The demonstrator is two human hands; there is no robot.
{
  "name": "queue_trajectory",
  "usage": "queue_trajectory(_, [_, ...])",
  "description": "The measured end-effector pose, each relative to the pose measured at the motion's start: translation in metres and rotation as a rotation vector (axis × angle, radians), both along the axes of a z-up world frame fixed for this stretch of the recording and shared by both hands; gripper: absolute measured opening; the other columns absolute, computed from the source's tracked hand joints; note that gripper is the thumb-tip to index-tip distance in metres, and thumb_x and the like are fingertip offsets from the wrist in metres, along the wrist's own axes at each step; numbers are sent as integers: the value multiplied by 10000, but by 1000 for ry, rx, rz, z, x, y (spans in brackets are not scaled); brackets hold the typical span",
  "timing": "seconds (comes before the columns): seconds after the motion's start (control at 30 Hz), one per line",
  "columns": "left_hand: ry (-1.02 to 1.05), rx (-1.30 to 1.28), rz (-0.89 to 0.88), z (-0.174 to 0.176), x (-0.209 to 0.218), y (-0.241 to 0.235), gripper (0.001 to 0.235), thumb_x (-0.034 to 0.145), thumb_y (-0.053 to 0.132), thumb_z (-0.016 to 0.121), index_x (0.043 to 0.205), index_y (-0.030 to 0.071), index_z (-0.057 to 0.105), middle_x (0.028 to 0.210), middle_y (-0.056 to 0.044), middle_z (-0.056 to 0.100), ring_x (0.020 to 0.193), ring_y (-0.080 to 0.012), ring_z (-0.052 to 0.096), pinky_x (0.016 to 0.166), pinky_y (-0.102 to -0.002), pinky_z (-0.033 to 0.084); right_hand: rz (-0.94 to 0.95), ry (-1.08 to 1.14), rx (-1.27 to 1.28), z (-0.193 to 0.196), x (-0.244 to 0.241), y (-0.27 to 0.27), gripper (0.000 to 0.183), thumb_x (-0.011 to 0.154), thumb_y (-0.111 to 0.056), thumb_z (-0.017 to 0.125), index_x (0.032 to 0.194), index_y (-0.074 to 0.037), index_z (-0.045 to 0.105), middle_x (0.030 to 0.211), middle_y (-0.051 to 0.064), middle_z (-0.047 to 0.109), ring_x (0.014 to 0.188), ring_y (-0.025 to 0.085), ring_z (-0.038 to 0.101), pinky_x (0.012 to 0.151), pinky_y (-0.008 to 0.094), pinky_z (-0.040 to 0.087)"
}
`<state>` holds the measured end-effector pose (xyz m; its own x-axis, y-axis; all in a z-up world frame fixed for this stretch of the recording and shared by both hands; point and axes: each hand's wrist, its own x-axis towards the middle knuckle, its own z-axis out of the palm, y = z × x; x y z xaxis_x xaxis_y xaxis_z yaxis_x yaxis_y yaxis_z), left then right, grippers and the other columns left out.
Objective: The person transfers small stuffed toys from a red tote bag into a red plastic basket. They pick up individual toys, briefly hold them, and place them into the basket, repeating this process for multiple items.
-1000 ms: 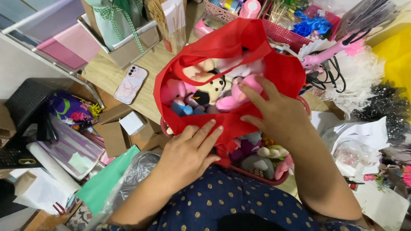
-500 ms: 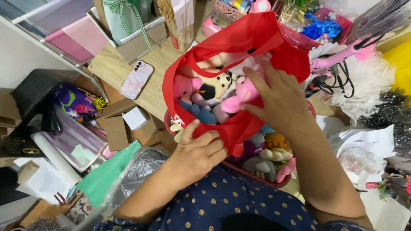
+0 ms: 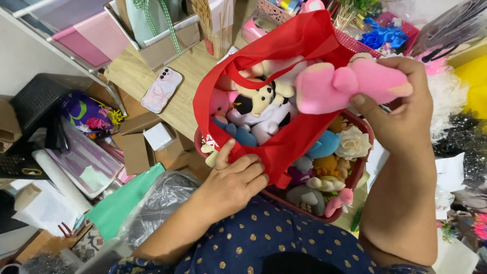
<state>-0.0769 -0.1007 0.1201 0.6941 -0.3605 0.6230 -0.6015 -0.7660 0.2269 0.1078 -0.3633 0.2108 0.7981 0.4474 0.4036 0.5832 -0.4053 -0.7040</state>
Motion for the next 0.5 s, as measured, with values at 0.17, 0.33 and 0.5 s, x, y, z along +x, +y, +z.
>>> queue_trajectory(0.17, [47, -14, -14, 3, 0, 0, 247, 982, -121, 582, 879, 103, 597, 896, -27, 583, 1041, -245, 642, 1222, -598, 155, 125, -174, 198, -3, -9, 8, 603, 1003, -78, 736, 1440, -45, 321, 1457, 272, 409, 1349, 418, 549, 1037, 422, 509])
queue_trajectory(0.33, [136, -10, -125, 9, -3, 6, 223, 883, -142, 583, 915, 77, 612, 932, -47, 603, 1025, -259, 626, 1194, -646, 157, 54, -573, 462, -13, 3, 17, 672, 952, 91, 756, 1430, -184, 372, 1474, 145, 369, 1368, 347, 420, 1218, 511, 441])
queue_trajectory(0.5, [164, -104, -164, 15, -3, 11, 233, 854, -137, 562, 908, 84, 614, 909, -49, 599, 1004, -264, 630, 1192, -641, 138, -5, -639, 519, -37, -13, 4, 868, 910, 357, 687, 1532, -160, 372, 1524, 124, 397, 1375, 422, 442, 1137, 666, 486])
